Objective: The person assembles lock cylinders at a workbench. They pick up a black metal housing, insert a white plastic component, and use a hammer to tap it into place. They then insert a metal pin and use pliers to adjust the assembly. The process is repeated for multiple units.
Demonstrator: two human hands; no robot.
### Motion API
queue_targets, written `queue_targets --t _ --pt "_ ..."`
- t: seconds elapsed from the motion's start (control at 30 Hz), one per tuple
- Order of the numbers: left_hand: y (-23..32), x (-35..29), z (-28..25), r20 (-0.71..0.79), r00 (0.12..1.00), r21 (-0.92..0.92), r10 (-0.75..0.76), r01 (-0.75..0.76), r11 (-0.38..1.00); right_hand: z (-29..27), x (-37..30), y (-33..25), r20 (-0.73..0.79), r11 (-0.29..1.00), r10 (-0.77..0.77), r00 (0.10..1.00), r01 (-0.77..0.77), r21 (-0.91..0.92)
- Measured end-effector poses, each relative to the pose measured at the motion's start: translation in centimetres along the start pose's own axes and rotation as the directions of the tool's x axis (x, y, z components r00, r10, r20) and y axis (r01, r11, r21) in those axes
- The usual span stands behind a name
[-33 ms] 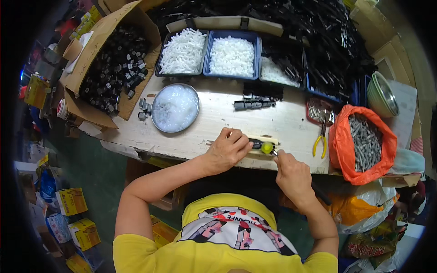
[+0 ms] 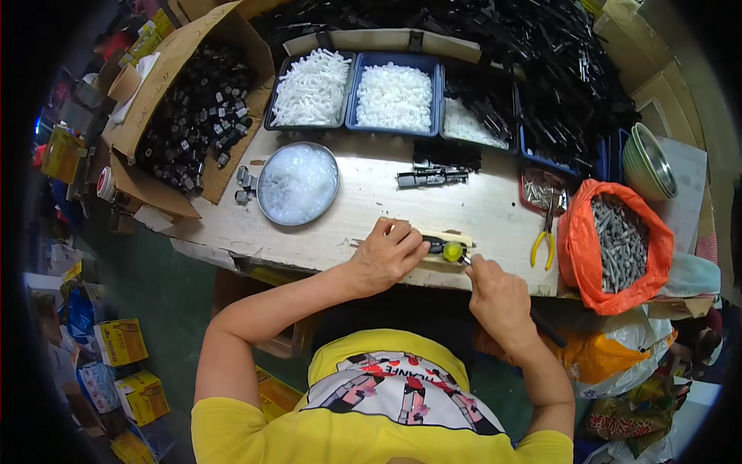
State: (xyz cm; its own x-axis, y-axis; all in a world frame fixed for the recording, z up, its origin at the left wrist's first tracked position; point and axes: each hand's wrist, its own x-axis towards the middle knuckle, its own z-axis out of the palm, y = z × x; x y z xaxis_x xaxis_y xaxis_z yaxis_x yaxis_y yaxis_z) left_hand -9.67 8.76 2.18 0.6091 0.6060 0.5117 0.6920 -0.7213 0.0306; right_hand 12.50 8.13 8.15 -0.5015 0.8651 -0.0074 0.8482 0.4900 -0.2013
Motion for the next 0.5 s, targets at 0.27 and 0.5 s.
queue_targets --t 0.27,0.5 --pt "0.4 -0.4 0.1 0.015 1.0 -0.003 -0.02 0.02 1.0 -1.5 0.2 -0.7 -0.307 0.985 -0.073 0.949 0.117 0.128" --pt "0.8 -0.5 0.4 -0.031 0.996 -0.075 -0.083 0.08 0.994 -0.1 0.3 -0.6 -0.13 0.998 -0.045 0.99 0.05 0.036"
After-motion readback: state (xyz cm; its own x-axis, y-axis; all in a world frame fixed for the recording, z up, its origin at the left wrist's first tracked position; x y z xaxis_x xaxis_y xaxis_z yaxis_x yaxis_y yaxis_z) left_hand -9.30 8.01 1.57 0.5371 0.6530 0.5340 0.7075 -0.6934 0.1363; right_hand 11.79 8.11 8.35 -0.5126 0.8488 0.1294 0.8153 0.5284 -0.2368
